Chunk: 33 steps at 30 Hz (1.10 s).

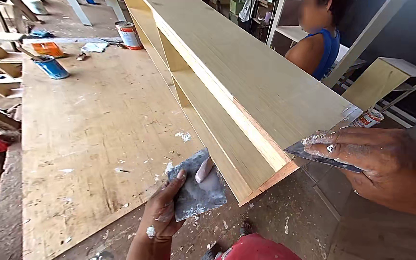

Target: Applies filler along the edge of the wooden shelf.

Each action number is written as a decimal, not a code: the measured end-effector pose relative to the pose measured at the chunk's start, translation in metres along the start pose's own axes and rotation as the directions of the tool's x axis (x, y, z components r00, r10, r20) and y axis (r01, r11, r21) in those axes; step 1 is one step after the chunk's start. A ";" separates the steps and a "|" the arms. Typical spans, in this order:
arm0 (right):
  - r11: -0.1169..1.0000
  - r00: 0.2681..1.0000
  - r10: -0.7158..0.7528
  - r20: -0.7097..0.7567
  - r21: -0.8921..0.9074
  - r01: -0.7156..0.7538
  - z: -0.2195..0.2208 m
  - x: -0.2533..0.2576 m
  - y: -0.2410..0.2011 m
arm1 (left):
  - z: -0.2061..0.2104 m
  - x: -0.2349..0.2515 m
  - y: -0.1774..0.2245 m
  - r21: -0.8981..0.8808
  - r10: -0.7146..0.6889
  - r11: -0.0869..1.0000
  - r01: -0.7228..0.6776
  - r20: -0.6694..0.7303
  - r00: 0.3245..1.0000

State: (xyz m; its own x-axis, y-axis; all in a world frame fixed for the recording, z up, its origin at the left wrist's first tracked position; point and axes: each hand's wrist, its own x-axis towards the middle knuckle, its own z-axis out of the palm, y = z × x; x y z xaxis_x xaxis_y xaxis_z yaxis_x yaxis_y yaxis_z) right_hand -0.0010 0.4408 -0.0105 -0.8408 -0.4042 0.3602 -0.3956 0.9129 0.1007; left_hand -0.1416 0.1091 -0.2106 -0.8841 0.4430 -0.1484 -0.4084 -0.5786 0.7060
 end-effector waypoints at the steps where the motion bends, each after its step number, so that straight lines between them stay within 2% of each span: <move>1: 1.000 1.000 0.002 0.001 -0.007 -0.002 0.002 -0.002 -0.002 | -0.003 -0.002 -0.003 -0.006 -0.007 1.000 0.007 -0.022 1.000; 5: 0.999 1.000 0.011 -0.011 -0.037 -0.012 0.007 -0.011 -0.007 | -0.011 -0.007 -0.013 -0.007 -0.016 1.000 0.016 -0.093 0.996; 10: 1.000 1.000 0.011 -0.004 -0.012 -0.011 0.005 -0.020 -0.009 | -0.016 -0.005 -0.016 -0.002 -0.022 1.000 0.022 -0.067 0.998; 14: 1.000 1.000 -0.008 -0.004 -0.012 0.008 0.004 -0.024 -0.007 | -0.011 -0.007 -0.017 0.007 -0.027 1.000 0.028 -0.119 0.993; 19: 0.995 1.000 -0.010 0.002 0.103 0.010 -0.010 -0.032 0.005 | -0.016 -0.011 -0.020 0.007 -0.047 0.999 0.049 -0.135 0.990; 23: 0.991 0.990 0.059 -0.131 0.130 -0.042 0.001 -0.035 0.010 | -0.025 -0.015 -0.022 0.023 -0.051 0.998 0.057 -0.192 0.980; 28: 0.995 0.949 0.085 -0.305 0.082 -0.062 0.049 -0.040 0.002 | -0.026 -0.015 -0.022 0.025 -0.065 0.997 0.072 -0.219 0.974; 30: 0.997 0.946 0.072 -0.315 0.028 -0.067 0.058 -0.047 -0.003 | -0.025 -0.013 -0.023 0.027 -0.072 0.996 0.079 -0.219 0.973; 33: 0.998 0.959 0.065 -0.276 0.020 -0.062 0.046 -0.059 -0.007 | -0.024 -0.009 -0.024 0.044 -0.080 0.995 0.092 -0.227 0.971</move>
State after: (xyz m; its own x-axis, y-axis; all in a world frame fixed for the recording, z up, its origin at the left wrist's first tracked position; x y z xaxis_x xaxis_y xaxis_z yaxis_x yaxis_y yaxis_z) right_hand 0.0346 0.4559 -0.0756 -0.7297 -0.3124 0.6082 -0.3502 0.9348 0.0600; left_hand -0.1289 0.1026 -0.2423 -0.8769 0.3212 -0.3575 -0.4780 -0.5048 0.7188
